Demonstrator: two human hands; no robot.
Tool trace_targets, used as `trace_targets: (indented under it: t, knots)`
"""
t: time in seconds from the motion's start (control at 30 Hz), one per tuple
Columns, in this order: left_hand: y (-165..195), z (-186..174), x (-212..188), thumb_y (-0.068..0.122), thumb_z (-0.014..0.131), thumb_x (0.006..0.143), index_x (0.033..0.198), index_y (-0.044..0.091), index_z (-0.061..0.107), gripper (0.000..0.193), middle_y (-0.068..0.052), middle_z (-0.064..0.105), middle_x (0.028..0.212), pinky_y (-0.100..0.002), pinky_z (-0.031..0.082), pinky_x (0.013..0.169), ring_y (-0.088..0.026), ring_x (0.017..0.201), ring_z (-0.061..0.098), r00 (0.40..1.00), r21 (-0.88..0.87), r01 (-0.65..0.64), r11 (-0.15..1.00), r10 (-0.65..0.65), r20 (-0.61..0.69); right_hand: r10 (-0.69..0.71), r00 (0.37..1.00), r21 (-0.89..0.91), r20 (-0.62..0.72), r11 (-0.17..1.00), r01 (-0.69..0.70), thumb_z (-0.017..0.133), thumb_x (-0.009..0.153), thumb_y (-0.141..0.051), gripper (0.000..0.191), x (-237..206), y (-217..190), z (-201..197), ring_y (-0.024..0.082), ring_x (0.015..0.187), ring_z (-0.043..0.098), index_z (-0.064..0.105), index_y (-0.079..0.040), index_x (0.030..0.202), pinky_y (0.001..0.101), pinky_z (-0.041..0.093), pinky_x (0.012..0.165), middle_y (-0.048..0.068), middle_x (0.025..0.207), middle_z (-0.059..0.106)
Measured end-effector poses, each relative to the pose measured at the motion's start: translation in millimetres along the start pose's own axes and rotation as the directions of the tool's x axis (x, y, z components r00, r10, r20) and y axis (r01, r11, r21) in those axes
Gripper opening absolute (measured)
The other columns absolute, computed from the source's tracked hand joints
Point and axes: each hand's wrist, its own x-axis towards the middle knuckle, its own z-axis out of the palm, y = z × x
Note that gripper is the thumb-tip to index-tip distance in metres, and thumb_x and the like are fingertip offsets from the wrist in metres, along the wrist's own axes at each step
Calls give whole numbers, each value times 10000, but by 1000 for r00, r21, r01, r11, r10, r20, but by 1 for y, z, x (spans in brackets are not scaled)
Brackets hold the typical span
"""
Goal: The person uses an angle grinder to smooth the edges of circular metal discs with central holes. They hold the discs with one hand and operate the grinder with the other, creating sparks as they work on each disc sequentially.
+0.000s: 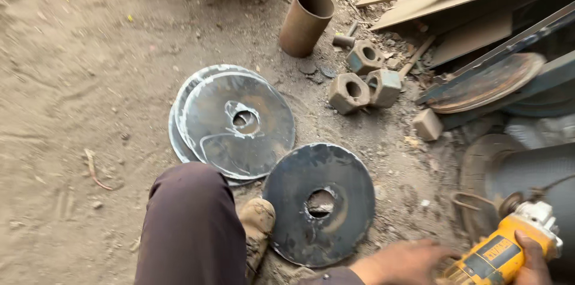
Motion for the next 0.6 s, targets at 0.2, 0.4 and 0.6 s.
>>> trace_targets:
  t: [0.2,0.4,0.6]
  knots:
    - [2,-35,26,511,697,906,1309,122,679,560,-132,728,1229,-413,547,969,-310,1138,703,993,95,117,989,-114,-40,-109,993,137,35,985,103,599,1021,-535,525,11,3,-31,296,972,634,532,-147,1368,555,511,880,119,1090,643]
    - [3,-2,38,287,691,953,1208,55,689,345,-71,768,1099,-328,596,909,-193,1031,758,873,-152,286,946,-323,-366,-163,986,246,-20,955,163,685,999,-450,514,10,20,-83,239,1039,645,546,-158,1399,513,530,931,37,1170,649]
    - [-42,-65,5,306,773,836,1052,52,748,334,-173,738,1090,-439,512,973,-341,1060,684,356,70,560,825,-164,-920,-19,999,331,-45,943,33,682,961,-481,563,1,36,-131,294,947,656,541,-105,1355,544,551,850,111,1068,651]
